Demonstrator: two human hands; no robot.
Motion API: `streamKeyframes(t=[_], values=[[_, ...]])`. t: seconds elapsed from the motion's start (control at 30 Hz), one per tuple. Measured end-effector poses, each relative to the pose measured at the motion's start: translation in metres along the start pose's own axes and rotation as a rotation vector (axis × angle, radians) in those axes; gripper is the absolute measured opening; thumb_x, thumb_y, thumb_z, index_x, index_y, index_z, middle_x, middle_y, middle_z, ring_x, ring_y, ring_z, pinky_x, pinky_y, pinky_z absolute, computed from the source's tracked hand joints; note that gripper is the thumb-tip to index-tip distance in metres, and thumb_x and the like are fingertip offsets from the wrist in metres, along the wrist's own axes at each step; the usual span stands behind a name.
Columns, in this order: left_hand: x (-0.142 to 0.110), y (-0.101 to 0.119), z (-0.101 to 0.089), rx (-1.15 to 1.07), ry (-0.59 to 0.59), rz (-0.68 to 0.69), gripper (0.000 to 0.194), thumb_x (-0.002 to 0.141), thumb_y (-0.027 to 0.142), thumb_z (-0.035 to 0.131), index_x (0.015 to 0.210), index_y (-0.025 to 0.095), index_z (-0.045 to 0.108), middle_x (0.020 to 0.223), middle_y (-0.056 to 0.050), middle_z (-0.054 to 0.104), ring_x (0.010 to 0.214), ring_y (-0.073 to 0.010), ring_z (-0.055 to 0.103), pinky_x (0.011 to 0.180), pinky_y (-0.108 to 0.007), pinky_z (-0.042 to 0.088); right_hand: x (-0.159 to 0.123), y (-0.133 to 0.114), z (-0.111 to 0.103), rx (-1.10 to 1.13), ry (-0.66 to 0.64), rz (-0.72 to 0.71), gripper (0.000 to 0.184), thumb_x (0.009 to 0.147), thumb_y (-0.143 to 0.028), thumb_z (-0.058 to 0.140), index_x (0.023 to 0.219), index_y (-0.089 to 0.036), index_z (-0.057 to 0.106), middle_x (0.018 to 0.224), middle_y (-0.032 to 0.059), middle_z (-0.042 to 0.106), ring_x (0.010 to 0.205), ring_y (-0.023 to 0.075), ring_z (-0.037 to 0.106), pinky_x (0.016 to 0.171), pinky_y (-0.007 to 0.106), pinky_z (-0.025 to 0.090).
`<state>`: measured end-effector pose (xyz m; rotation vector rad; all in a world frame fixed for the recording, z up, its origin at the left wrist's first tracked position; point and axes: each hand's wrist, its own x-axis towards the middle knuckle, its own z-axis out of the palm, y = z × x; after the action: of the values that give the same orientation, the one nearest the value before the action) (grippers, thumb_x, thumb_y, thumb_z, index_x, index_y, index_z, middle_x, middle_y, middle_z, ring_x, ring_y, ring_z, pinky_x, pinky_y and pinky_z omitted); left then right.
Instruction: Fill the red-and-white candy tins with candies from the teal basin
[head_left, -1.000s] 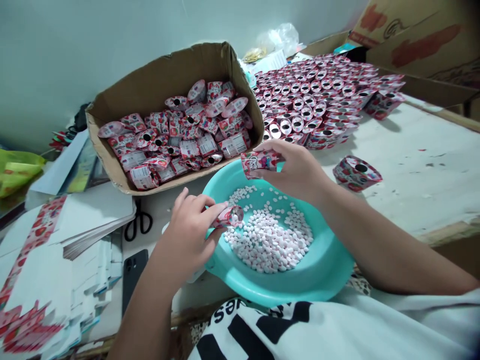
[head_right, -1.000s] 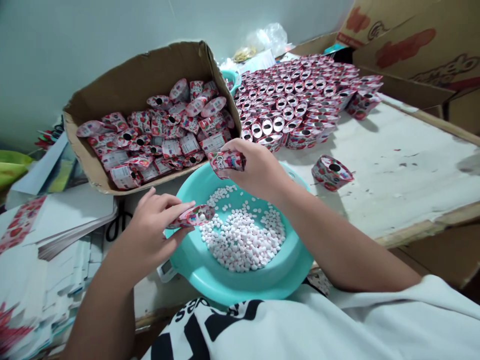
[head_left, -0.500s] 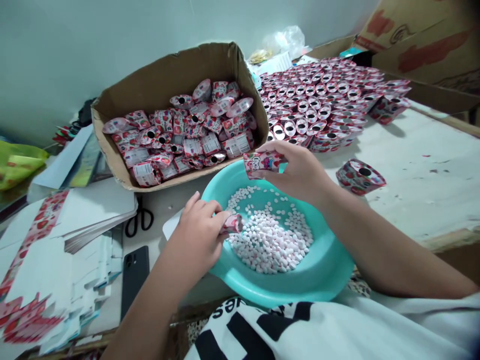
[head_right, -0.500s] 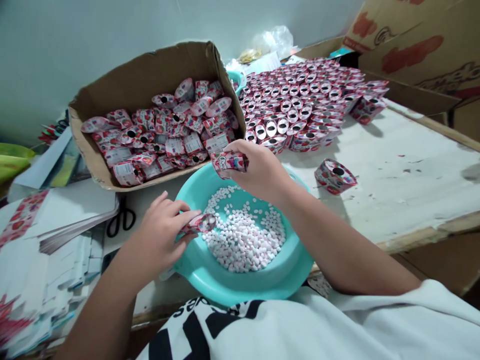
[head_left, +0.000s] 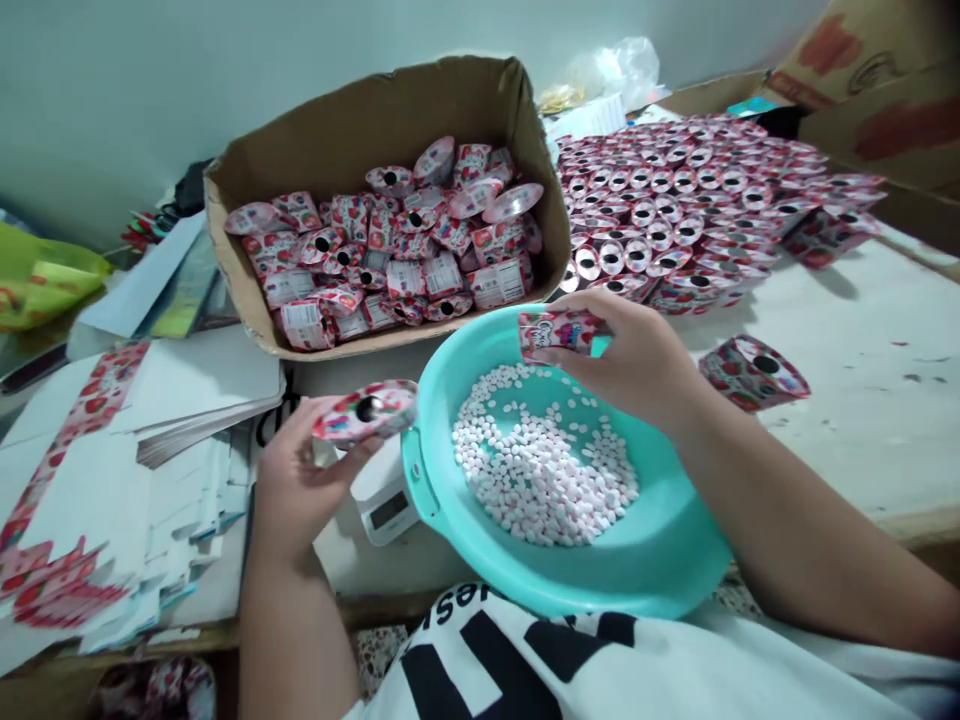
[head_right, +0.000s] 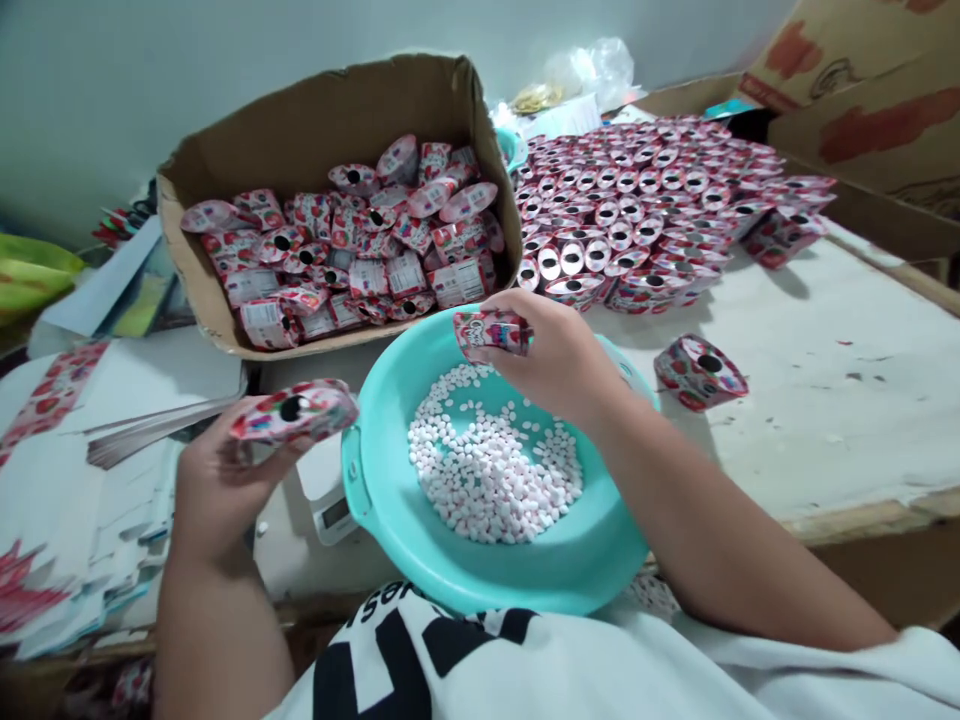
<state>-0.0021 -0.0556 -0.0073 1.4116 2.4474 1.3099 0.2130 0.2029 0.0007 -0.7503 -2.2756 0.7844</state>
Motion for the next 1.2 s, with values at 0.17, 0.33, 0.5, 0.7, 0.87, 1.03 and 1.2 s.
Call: streamKeyframes(t=[0.17, 0.33, 0.5, 0.7, 0.87, 1.03, 1.2], values=[[-0.016, -0.066, 0.0, -0.058, 0.209, -0.264, 0.047, 0.07, 0.044, 0.081, 0.104, 0.015, 0.067, 0.102, -0.009, 0.071, 0.096, -0.0246, 0.068, 0.091, -0.04, 0.056, 0.001, -0.005, 0.005, -0.079, 0.013, 0.035, 0.038, 0.074, -0.036, 0.076, 0.109, -0.022, 0.071, 0.099, 0.007, 0.072, 0.081, 0.022, 0.064, 0.074, 0.033, 0.049], [-0.026, -0.102, 0.013, -0.051, 0.041, -0.352, 0.053, 0.071, 0.044, 0.08, 0.113, 0.016, 0.067, 0.108, -0.012, 0.073, 0.102, -0.0278, 0.069, 0.103, -0.05, 0.051, 0.005, -0.001, 0.015, -0.173, 0.013, 0.075, 0.038, 0.072, -0.036, 0.075, 0.108, -0.022, 0.071, 0.096, 0.008, 0.072, 0.078, 0.0222, 0.065, 0.073, 0.034, 0.05], [-0.031, -0.108, 0.008, -0.061, -0.001, -0.254, 0.058, 0.071, 0.041, 0.082, 0.122, 0.02, 0.065, 0.119, -0.01, 0.072, 0.111, -0.0269, 0.067, 0.119, -0.054, 0.033, 0.007, 0.001, 0.024, -0.27, -0.062, 0.205, 0.046, 0.067, -0.046, 0.075, 0.109, -0.026, 0.071, 0.093, 0.0064, 0.072, 0.076, 0.0241, 0.064, 0.074, 0.039, 0.05], [-0.035, -0.109, -0.004, -0.121, 0.096, -0.231, 0.074, 0.071, 0.048, 0.081, 0.135, 0.02, 0.057, 0.128, -0.014, 0.068, 0.119, -0.0275, 0.064, 0.121, -0.054, 0.03, 0.01, 0.001, 0.034, -0.354, -0.144, 0.187, 0.044, 0.067, -0.047, 0.072, 0.107, -0.029, 0.07, 0.096, 0.0074, 0.072, 0.08, 0.0252, 0.064, 0.073, 0.039, 0.05], [-0.036, -0.113, -0.006, -0.158, 0.189, -0.173, 0.068, 0.079, 0.056, 0.072, 0.133, 0.017, 0.058, 0.127, -0.015, 0.068, 0.121, -0.0272, 0.063, 0.118, -0.049, 0.036, 0.008, -0.001, 0.035, -0.374, -0.17, 0.226, 0.044, 0.064, -0.045, 0.068, 0.105, -0.03, 0.07, 0.093, 0.0066, 0.072, 0.075, 0.0261, 0.065, 0.07, 0.041, 0.05], [-0.037, -0.113, -0.005, -0.148, 0.179, -0.161, 0.064, 0.083, 0.056, 0.068, 0.132, 0.016, 0.059, 0.124, -0.013, 0.069, 0.118, -0.0258, 0.063, 0.111, -0.044, 0.044, 0.004, -0.002, 0.034, -0.401, -0.209, 0.227, 0.042, 0.065, -0.045, 0.069, 0.104, -0.029, 0.07, 0.096, 0.0073, 0.073, 0.077, 0.0252, 0.065, 0.07, 0.04, 0.05], [-0.037, -0.113, -0.005, -0.125, 0.137, -0.167, 0.063, 0.081, 0.057, 0.07, 0.128, 0.016, 0.062, 0.12, -0.013, 0.071, 0.113, -0.0256, 0.066, 0.105, -0.041, 0.049, 0.006, 0.005, 0.033, -0.37, -0.247, 0.176, 0.05, 0.063, -0.056, 0.07, 0.105, -0.029, 0.071, 0.093, 0.0057, 0.074, 0.065, 0.0234, 0.063, 0.059, 0.038, 0.048]])
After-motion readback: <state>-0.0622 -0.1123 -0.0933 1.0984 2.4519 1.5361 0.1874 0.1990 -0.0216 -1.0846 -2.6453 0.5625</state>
